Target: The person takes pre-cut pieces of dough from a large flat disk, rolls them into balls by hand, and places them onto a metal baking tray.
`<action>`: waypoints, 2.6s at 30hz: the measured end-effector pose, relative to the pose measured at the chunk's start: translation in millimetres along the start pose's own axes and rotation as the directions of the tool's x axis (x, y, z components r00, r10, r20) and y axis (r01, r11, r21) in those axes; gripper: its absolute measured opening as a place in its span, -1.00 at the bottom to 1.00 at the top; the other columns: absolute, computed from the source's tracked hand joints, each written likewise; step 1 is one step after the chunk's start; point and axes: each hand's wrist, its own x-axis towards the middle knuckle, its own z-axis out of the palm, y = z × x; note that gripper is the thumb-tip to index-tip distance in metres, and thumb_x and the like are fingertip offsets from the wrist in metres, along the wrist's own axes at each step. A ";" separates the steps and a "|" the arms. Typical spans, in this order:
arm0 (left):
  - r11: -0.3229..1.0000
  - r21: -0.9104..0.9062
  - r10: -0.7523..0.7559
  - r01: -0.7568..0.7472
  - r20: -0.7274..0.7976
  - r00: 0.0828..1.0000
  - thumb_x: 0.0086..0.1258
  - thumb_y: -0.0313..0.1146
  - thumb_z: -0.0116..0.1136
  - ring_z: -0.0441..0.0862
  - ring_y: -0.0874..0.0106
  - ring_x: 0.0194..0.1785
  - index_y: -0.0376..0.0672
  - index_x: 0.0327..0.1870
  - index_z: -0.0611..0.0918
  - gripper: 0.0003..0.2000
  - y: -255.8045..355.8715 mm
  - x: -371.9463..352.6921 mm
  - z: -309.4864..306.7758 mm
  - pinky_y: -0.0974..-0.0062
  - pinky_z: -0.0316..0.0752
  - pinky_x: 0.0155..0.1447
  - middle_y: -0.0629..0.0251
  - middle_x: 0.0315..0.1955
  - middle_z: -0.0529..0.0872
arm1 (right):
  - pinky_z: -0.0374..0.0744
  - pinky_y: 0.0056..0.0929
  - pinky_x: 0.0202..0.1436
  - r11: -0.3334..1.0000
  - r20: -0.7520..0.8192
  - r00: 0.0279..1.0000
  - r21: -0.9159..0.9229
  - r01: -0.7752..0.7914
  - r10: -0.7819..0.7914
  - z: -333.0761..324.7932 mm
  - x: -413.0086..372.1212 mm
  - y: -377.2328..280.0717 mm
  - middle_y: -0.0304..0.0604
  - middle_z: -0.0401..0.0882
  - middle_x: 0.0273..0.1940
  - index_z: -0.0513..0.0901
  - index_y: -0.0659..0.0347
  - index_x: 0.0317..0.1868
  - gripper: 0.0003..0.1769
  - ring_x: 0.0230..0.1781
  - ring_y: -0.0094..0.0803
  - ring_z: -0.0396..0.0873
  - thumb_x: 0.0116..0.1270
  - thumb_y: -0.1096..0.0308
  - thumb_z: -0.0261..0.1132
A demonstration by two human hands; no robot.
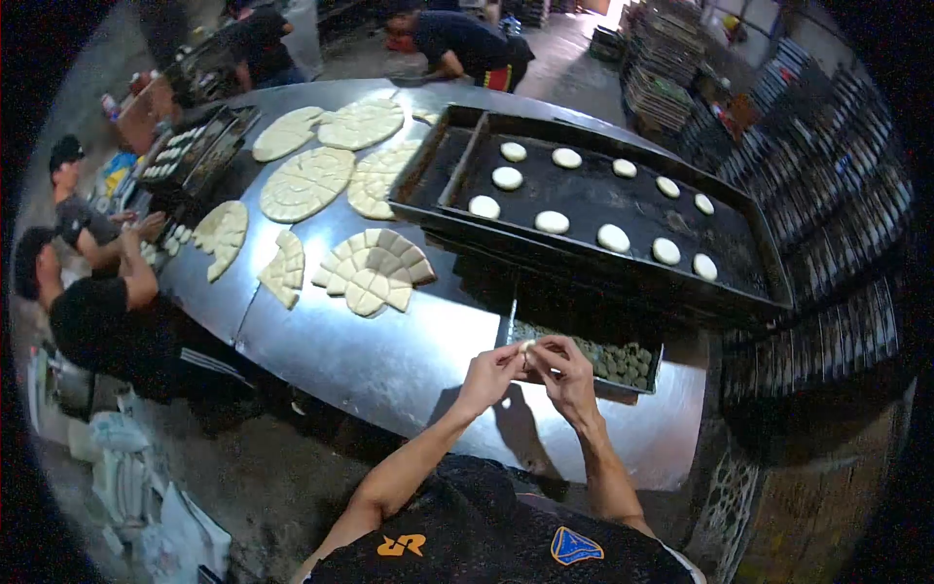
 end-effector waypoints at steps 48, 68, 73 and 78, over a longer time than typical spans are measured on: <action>0.947 -0.212 0.033 -0.240 -0.680 0.732 0.45 -0.20 0.14 0.50 0.56 0.00 -0.27 0.12 0.55 -0.64 -10.8 -119.7 -154.5 0.58 0.38 0.14 0.32 -0.07 0.63 | 0.42 -0.18 -0.05 0.976 0.261 0.957 -0.143 0.166 -0.125 151.1 22.0 14.8 -0.07 0.54 -0.27 0.75 0.21 -0.32 -0.81 -0.18 -0.11 0.43 0.27 0.26 0.33; 0.780 0.534 0.275 0.326 -0.760 0.589 0.25 0.03 0.06 0.66 -0.01 -0.25 -0.27 -0.42 0.68 -0.55 -117.4 76.2 -323.5 0.09 0.49 -0.16 -0.09 -0.41 0.70 | 0.59 -0.12 -0.10 0.987 0.630 0.761 -0.060 -0.152 0.155 144.8 31.8 35.6 0.24 0.64 -0.24 0.65 0.42 -0.18 -0.68 -0.17 0.07 0.61 0.10 0.35 0.31; 0.805 0.267 -0.128 0.530 -0.793 0.595 0.24 0.18 0.11 0.52 -0.09 0.10 -0.41 -0.35 0.67 -0.38 -46.1 82.9 -311.7 0.13 0.30 0.29 -0.14 -0.17 0.69 | 0.59 -0.34 -0.20 0.990 0.451 0.882 -0.019 -0.143 0.136 40.5 60.2 -7.7 -0.04 0.60 -0.30 0.66 0.30 -0.25 -0.81 -0.24 -0.29 0.62 0.27 0.32 0.31; 0.961 -0.256 -0.272 0.103 -0.943 0.193 0.20 -0.13 0.28 0.51 -0.03 0.10 -0.60 0.04 0.34 -0.35 -58.1 104.5 -308.7 0.13 0.35 0.28 -0.28 0.02 0.55 | 0.63 -0.26 -0.14 0.988 0.548 0.822 -0.068 -0.142 0.156 14.3 88.8 -26.5 0.04 0.61 -0.14 0.63 0.32 -0.06 -0.73 -0.20 -0.15 0.63 0.36 0.29 0.25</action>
